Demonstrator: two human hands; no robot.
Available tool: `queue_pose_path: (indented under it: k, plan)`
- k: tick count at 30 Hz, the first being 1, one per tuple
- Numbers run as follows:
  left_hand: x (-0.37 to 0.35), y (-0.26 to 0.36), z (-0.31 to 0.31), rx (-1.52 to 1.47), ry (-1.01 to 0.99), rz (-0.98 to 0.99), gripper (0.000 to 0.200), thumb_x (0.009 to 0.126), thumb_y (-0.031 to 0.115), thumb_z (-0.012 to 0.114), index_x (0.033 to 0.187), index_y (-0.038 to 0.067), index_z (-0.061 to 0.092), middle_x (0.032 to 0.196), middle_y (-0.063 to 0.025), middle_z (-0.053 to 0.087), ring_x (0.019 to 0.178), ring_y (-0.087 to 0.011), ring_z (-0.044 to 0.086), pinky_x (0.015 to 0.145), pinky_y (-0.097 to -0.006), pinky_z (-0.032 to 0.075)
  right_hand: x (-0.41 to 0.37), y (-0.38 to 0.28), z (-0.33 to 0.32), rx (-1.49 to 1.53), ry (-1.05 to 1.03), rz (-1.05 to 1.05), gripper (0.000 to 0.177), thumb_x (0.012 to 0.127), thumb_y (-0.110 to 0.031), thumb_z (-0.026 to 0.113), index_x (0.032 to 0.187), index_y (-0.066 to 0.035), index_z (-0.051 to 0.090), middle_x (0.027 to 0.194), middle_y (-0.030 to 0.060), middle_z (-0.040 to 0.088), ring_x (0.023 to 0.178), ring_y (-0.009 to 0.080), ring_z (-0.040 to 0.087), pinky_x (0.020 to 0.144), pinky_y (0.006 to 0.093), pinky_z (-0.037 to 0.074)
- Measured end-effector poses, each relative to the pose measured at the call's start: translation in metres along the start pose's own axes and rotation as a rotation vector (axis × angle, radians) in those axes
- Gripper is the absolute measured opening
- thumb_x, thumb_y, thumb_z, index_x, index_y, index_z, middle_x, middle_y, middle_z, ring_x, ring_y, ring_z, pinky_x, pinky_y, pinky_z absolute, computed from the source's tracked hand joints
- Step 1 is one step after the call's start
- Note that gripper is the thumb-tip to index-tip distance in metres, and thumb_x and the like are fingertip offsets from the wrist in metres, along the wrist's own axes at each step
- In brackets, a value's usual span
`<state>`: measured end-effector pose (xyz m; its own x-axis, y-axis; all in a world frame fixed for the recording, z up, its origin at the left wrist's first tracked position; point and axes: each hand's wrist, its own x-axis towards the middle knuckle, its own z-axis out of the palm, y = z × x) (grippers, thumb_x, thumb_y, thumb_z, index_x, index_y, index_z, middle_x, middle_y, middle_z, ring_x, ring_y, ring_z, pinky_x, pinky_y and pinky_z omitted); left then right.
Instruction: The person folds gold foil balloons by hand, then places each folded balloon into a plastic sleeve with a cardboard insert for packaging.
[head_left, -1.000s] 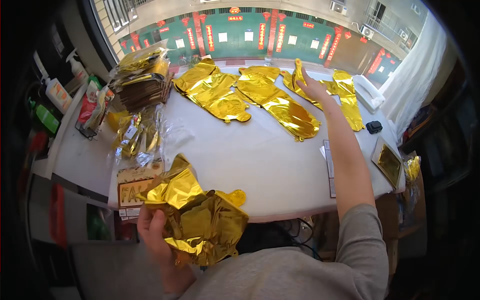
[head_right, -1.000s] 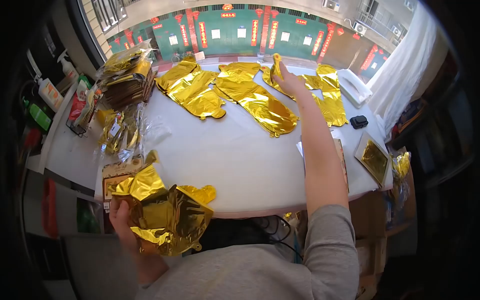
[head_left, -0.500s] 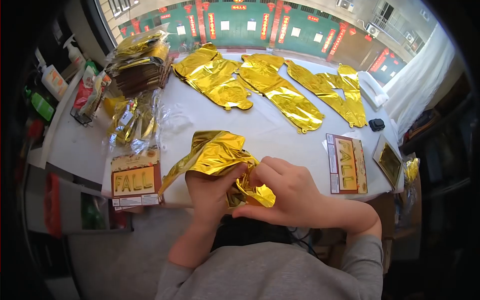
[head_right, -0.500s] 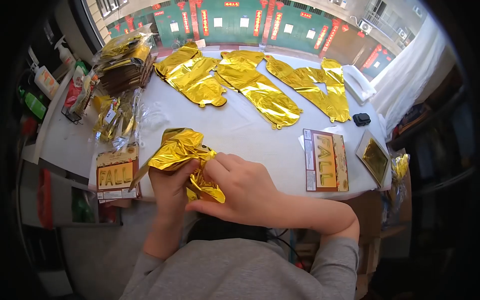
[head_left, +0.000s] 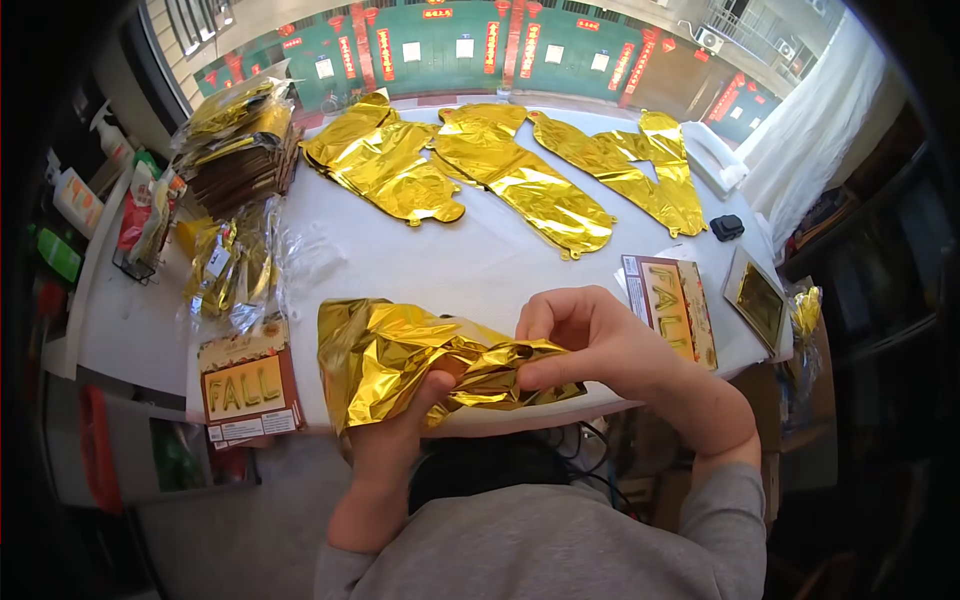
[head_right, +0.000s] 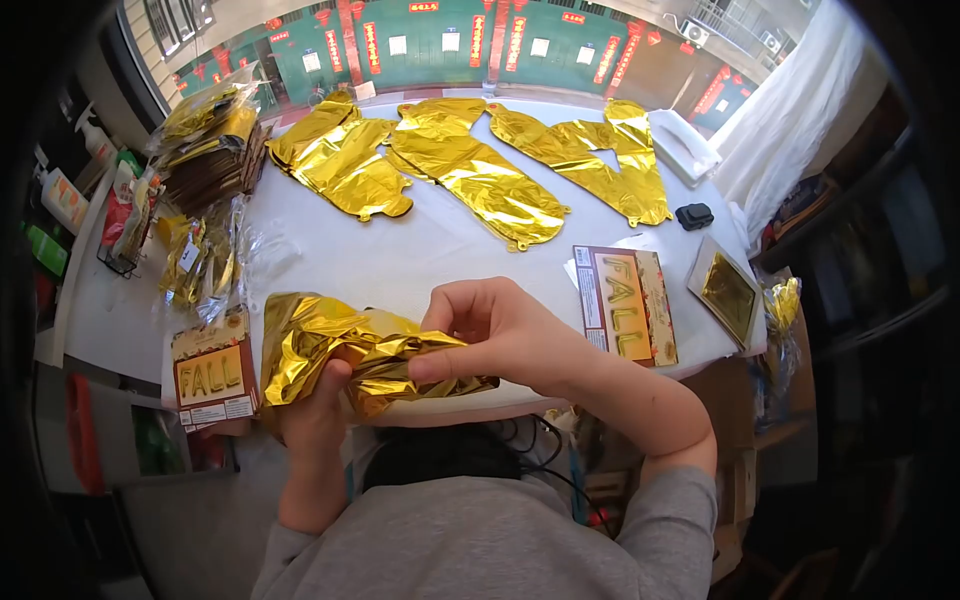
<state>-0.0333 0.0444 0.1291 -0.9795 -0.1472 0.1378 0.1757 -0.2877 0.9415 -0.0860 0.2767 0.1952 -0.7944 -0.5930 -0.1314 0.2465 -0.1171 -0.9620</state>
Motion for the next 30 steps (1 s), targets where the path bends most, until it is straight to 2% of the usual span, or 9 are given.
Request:
queue_pose_path:
  k: [4,7,9,13,15,20,26,28,30]
  plan:
    - [0.0,0.0,-0.006,-0.071,0.023,-0.223,0.063,0.086,-0.004,0.079,0.144,0.002,0.054,0.134,-0.0124,0.065,0.123,-0.0254,0.064,0.107,-0.0409,0.051,0.006,-0.003,-0.02,0.145,0.024,0.006,0.012,0.097,-0.014,0.074,0.095,-0.007,0.065,0.096,-0.001,0.067,0.089,0.0062,0.063,0.079,0.0222,0.048]
    - [0.004,-0.086,-0.06,-0.912,-0.46,0.153,0.057,0.105,0.02,0.062,0.156,0.006,0.04,0.154,-0.0141,0.05,0.142,-0.0288,0.05,0.122,-0.0442,0.038,0.015,-0.013,-0.052,0.149,0.115,-0.062,0.014,0.102,-0.022,0.066,0.103,-0.009,0.066,0.098,-0.0033,0.068,0.09,0.005,0.065,0.082,0.023,0.05]
    - [-0.004,-0.125,-0.135,-0.43,-0.174,0.079,0.06,0.109,0.032,0.053,0.159,0.004,0.036,0.161,-0.014,0.043,0.145,-0.0297,0.045,0.126,-0.0441,0.031,0.029,-0.019,-0.077,0.107,0.282,-0.135,0.017,0.104,-0.025,0.064,0.106,-0.008,0.066,0.099,-0.0017,0.071,0.089,0.0064,0.068,0.081,0.0257,0.054]
    - [-0.006,-0.005,-0.038,-0.097,-0.146,-0.112,0.061,0.095,0.023,0.07,0.146,-0.004,0.05,0.138,-0.019,0.063,0.125,-0.0278,0.063,0.107,-0.0409,0.052,0.049,-0.051,-0.145,0.136,0.268,-0.115,0.027,0.106,-0.027,0.06,0.119,-0.004,0.067,0.109,0.0061,0.076,0.095,0.0143,0.074,0.085,0.0323,0.06]
    - [0.003,-0.01,-0.071,-0.246,-0.191,-0.442,0.072,0.079,-0.005,0.074,0.146,-0.003,0.05,0.139,-0.0195,0.062,0.13,-0.0329,0.061,0.11,-0.0466,0.05,0.057,-0.059,-0.175,0.124,0.366,-0.13,0.029,0.106,-0.026,0.061,0.124,-0.004,0.066,0.114,0.0081,0.076,0.1,0.0177,0.073,0.092,0.0337,0.058]
    - [-0.003,0.044,-0.023,-0.449,-0.016,-0.415,0.074,0.077,0.015,0.054,0.147,-0.005,0.043,0.127,-0.0346,0.064,0.119,-0.0392,0.067,0.101,-0.0464,0.056,0.059,-0.066,-0.274,0.116,0.354,-0.072,0.032,0.107,-0.025,0.06,0.129,-0.003,0.065,0.119,0.0103,0.075,0.105,0.0206,0.073,0.096,0.0368,0.058]
    - [-0.005,0.02,-0.088,-0.389,-0.046,-0.511,0.07,0.072,0.001,0.062,0.14,-0.01,0.051,0.124,-0.0262,0.068,0.11,-0.0326,0.072,0.091,-0.0412,0.061,0.046,-0.087,-0.336,0.134,0.582,-0.309,0.036,0.104,-0.032,0.065,0.127,-0.005,0.066,0.113,0.0087,0.073,0.105,0.0231,0.071,0.098,0.0449,0.059]
    - [-0.011,0.021,-0.096,-0.384,-0.033,-0.486,0.064,0.074,0.0,0.064,0.137,-0.011,0.054,0.124,-0.022,0.069,0.11,-0.0308,0.072,0.094,-0.041,0.059,0.034,-0.093,-0.383,0.231,0.934,-0.461,0.038,0.104,-0.029,0.065,0.13,-0.002,0.062,0.114,0.011,0.071,0.107,0.0225,0.07,0.092,0.0387,0.061]
    - [-0.015,0.015,-0.099,-0.376,-0.02,-0.46,0.063,0.076,0.0,0.064,0.137,-0.01,0.054,0.124,-0.0213,0.069,0.111,-0.0309,0.072,0.095,-0.0406,0.059,0.012,-0.086,-0.453,0.509,1.024,-0.584,0.022,0.104,-0.022,0.065,0.114,-0.002,0.066,0.098,0.0071,0.069,0.075,0.0173,0.066,0.068,0.0295,0.061]
